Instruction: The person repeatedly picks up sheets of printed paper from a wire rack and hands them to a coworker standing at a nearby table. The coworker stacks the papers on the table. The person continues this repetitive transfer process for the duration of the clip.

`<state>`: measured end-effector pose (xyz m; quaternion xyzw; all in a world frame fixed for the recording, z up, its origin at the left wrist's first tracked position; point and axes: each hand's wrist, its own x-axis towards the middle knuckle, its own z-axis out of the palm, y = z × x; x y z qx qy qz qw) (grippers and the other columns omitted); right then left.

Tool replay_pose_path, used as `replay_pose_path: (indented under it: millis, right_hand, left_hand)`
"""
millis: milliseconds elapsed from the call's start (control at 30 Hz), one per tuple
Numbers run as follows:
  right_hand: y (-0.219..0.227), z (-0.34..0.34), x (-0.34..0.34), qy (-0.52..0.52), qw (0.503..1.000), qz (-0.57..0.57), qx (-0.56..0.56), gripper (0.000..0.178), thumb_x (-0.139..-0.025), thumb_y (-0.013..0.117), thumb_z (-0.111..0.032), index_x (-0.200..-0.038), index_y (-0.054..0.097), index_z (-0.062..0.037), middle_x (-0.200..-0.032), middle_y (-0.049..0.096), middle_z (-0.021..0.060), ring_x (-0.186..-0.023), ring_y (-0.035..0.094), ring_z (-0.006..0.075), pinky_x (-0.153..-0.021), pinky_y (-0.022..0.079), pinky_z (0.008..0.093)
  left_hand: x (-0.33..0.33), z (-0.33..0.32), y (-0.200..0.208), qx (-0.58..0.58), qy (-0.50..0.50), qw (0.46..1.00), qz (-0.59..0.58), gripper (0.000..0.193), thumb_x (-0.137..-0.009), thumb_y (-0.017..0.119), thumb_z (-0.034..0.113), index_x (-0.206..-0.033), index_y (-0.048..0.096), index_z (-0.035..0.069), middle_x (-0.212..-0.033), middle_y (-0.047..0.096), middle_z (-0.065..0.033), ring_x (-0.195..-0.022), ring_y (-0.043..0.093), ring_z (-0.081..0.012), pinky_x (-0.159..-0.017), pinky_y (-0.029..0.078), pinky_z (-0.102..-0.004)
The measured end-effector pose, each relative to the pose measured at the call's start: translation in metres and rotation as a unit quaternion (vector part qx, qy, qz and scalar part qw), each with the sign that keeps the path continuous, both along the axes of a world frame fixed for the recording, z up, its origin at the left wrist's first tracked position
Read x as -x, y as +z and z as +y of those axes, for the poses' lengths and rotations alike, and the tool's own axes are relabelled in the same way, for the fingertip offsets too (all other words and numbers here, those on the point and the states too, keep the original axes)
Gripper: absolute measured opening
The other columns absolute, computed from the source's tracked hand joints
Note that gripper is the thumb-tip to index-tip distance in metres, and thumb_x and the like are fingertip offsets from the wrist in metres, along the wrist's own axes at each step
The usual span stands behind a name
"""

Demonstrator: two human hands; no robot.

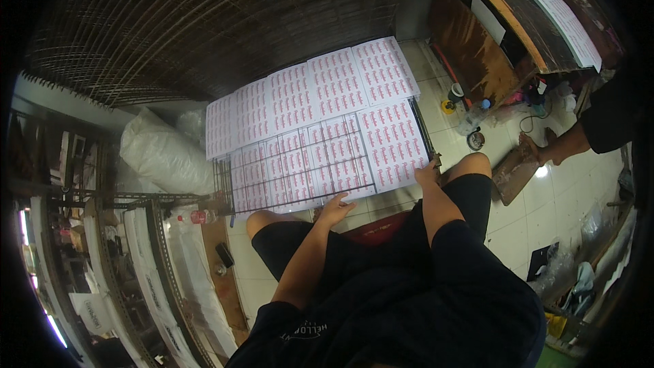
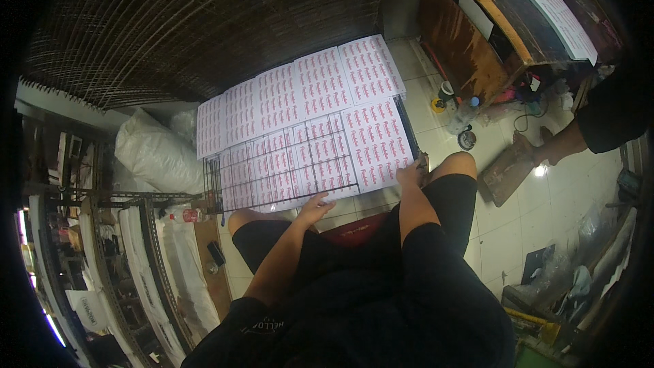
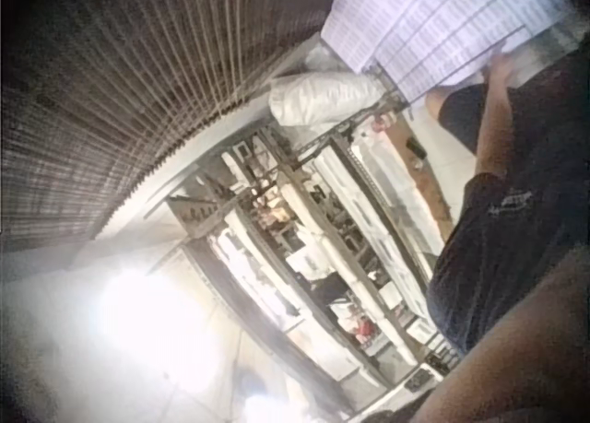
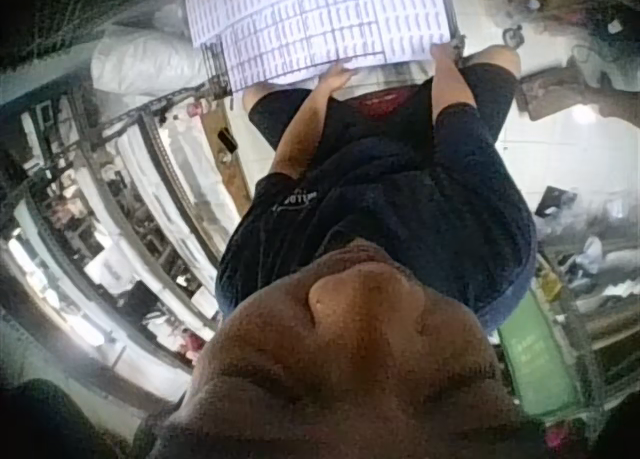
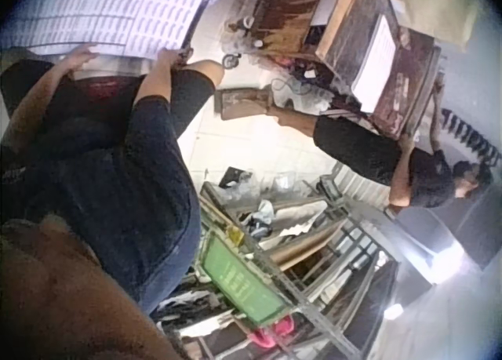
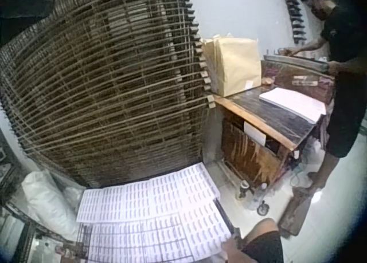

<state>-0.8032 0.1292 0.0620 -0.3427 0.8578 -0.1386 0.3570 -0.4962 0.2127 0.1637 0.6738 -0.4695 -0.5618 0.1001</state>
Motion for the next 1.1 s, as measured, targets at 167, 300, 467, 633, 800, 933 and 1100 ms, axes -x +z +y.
replay_pose_path:
  millis: [167,300,467,633,800,933,1100]
  right_hand:
    - [0.01,-0.004,-0.005,0.008,0.998,-0.037,-0.048,0.097,-0.072,0.063,-0.025,-0.141,-0.002,-0.0055,-0.131,0.035,0.0289,-0.123,0.037,0.0383,-0.103,0.029,0.0421]
    - [-0.008,-0.003,-0.002,0.019,0.999,-0.02,-0.039,0.096,-0.072,0.062,-0.025,-0.141,-0.001,-0.0045,-0.133,0.033,0.029,-0.125,0.035,0.038,-0.104,0.029,0.041]
    - [-0.033,-0.006,0.002,0.025,0.998,-0.034,-0.052,0.094,-0.074,0.059,-0.026,-0.141,-0.002,-0.0026,-0.136,0.03,0.0292,-0.126,0.033,0.0373,-0.105,0.027,0.0401]
    - [-0.015,-0.004,0.001,0.023,0.992,-0.099,-0.08,0.092,-0.075,0.057,-0.026,-0.141,-0.003,-0.0026,-0.137,0.028,0.0299,-0.127,0.031,0.0378,-0.106,0.025,0.0401]
    - [-0.014,-0.001,-0.001,0.028,0.997,-0.02,-0.074,0.095,-0.074,0.058,-0.027,-0.141,-0.005,-0.0033,-0.137,0.027,0.0294,-0.127,0.031,0.0384,-0.106,0.025,0.0401]
    - [0.024,-0.001,-0.012,0.02,0.999,0.006,-0.036,0.089,-0.074,0.06,-0.025,-0.141,0.007,-0.0033,-0.133,0.033,0.0284,-0.124,0.034,0.0383,-0.104,0.027,0.0408]
    - [0.058,-0.02,-0.021,-0.016,0.981,0.048,0.186,0.067,-0.075,0.063,-0.024,-0.132,0.034,-0.0026,-0.125,0.042,0.0249,-0.116,0.042,0.0369,-0.1,0.03,0.0426]
  left_hand:
    - [-0.001,0.001,-0.002,0.005,-0.009,1.0,-0.011,0.067,-0.077,0.066,0.04,-0.128,0.043,0.003,-0.097,0.062,-0.0175,-0.088,0.06,-0.0233,-0.078,0.047,-0.0316]
    - [0.006,-0.002,0.009,-0.016,0.0,1.0,-0.007,0.068,-0.077,0.066,0.041,-0.128,0.043,0.003,-0.098,0.062,-0.0181,-0.089,0.06,-0.0242,-0.079,0.046,-0.0321]
    - [0.006,-0.003,0.004,-0.006,-0.004,1.0,-0.001,0.067,-0.077,0.067,0.04,-0.128,0.043,0.002,-0.096,0.062,-0.0176,-0.087,0.06,-0.0237,-0.078,0.046,-0.0317]
    - [0.01,-0.004,0.017,-0.019,0.01,1.0,-0.007,0.068,-0.077,0.067,0.04,-0.128,0.043,0.002,-0.094,0.062,-0.0173,-0.086,0.06,-0.0228,-0.077,0.047,-0.0313]
    - [0.009,-0.005,0.013,-0.005,-0.006,1.0,0.0,0.068,-0.077,0.067,0.041,-0.129,0.043,0.002,-0.096,0.062,-0.0174,-0.087,0.059,-0.0229,-0.078,0.047,-0.0317]
    - [0.009,-0.002,0.012,-0.013,0.003,1.0,-0.026,0.068,-0.077,0.066,0.042,-0.129,0.043,0.003,-0.1,0.061,-0.018,-0.091,0.059,-0.0243,-0.081,0.046,-0.0327]
    - [0.005,-0.006,0.007,-0.001,-0.02,0.999,-0.028,0.067,-0.078,0.065,0.042,-0.128,0.044,0.004,-0.102,0.06,-0.0178,-0.094,0.058,-0.025,-0.082,0.045,-0.0326]
